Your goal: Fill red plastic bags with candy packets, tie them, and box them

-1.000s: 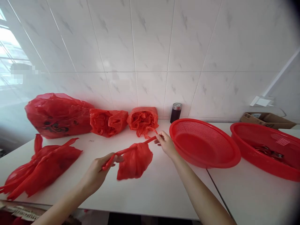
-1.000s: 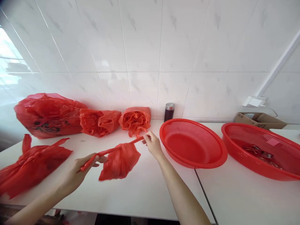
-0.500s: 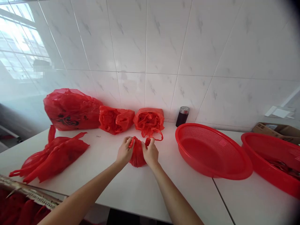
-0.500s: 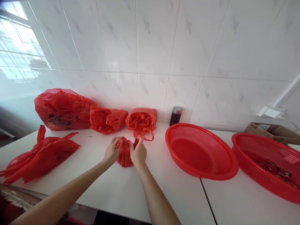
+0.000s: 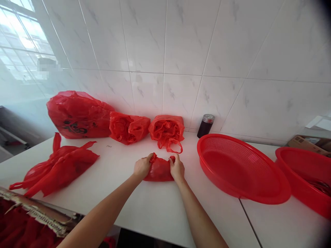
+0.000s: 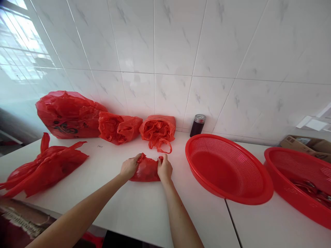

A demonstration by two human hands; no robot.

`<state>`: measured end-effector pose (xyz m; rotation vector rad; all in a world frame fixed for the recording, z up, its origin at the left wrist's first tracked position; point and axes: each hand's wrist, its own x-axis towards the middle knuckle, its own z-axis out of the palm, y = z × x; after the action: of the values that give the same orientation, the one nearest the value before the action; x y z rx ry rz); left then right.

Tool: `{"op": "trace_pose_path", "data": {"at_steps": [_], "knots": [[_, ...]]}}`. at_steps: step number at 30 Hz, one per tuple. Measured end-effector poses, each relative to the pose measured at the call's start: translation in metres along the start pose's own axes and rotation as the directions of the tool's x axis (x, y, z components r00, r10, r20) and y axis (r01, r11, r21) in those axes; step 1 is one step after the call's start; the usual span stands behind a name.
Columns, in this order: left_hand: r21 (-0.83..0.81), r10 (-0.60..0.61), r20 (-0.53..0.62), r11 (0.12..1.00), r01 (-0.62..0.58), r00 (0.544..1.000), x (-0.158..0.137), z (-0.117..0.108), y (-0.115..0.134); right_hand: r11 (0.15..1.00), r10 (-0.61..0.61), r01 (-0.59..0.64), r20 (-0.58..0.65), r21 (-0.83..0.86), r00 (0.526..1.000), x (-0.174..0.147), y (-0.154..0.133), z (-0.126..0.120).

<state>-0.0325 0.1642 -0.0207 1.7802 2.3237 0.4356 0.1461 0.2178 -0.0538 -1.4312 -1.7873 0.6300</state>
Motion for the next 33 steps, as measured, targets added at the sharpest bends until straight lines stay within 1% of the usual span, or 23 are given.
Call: {"op": "trace_pose_path", "data": {"at_steps": [5,10,13,15,18,20,21,23,25,27,29,31,33], "knots": [[0.025,-0.038,0.006,0.999,0.038,0.999,0.002,0.005,0.002,0.999,0.018,-0.018,0.002,-0.044,1.000,0.000,-0.001,0.003],[-0.026,-0.062,0.010,0.998,0.062,0.998,0.005,0.009,0.002,0.997,0.024,-0.024,-0.006,-0.076,1.000,0.002,-0.002,0.006],[-0.111,-0.079,0.002,0.991,0.079,0.997,0.008,0.012,0.001,0.997,0.020,-0.021,-0.013,-0.074,1.000,0.003,-0.002,0.009],[-0.200,-0.098,-0.012,0.975,0.094,0.995,0.009,0.014,-0.001,0.998,0.027,-0.029,-0.034,-0.060,0.999,0.004,-0.001,0.010],[-0.389,-0.142,-0.037,0.914,0.116,0.989,0.009,0.015,-0.005,0.998,0.063,-0.064,-0.094,-0.010,0.994,0.006,0.002,0.009],[-0.549,-0.180,-0.047,0.826,0.125,0.983,0.005,0.013,-0.009,0.994,0.100,-0.093,-0.146,0.049,0.984,0.008,0.004,0.006],[-0.632,-0.202,-0.046,0.764,0.128,0.978,0.002,0.012,-0.011,0.991,0.118,-0.105,-0.170,0.085,0.978,0.009,0.005,0.005],[-0.780,-0.256,-0.033,0.611,0.136,0.966,-0.009,0.010,-0.015,0.980,0.146,-0.113,-0.206,0.163,0.968,0.009,0.006,0.002],[-0.885,-0.310,-0.006,0.444,0.139,0.951,-0.023,0.008,-0.016,0.965,0.159,-0.104,-0.225,0.239,0.961,0.008,0.007,-0.001],[-0.948,-0.351,0.024,0.290,0.133,0.936,-0.036,0.006,-0.014,0.948,0.158,-0.080,-0.235,0.309,0.959,0.007,0.008,-0.003],[-0.979,-0.380,0.055,0.162,0.125,0.923,-0.046,0.003,-0.010,0.927,0.148,-0.048,-0.245,0.372,0.958,0.006,0.008,-0.005],[-0.991,-0.406,0.084,0.066,0.120,0.910,-0.052,-0.001,-0.007,0.904,0.132,-0.012,-0.253,0.427,0.958,0.005,0.006,-0.007],[-0.993,-0.435,0.102,0.004,0.115,0.895,-0.057,-0.006,-0.006,0.882,0.114,0.022,-0.257,0.472,0.960,0.005,0.003,-0.008]]}}
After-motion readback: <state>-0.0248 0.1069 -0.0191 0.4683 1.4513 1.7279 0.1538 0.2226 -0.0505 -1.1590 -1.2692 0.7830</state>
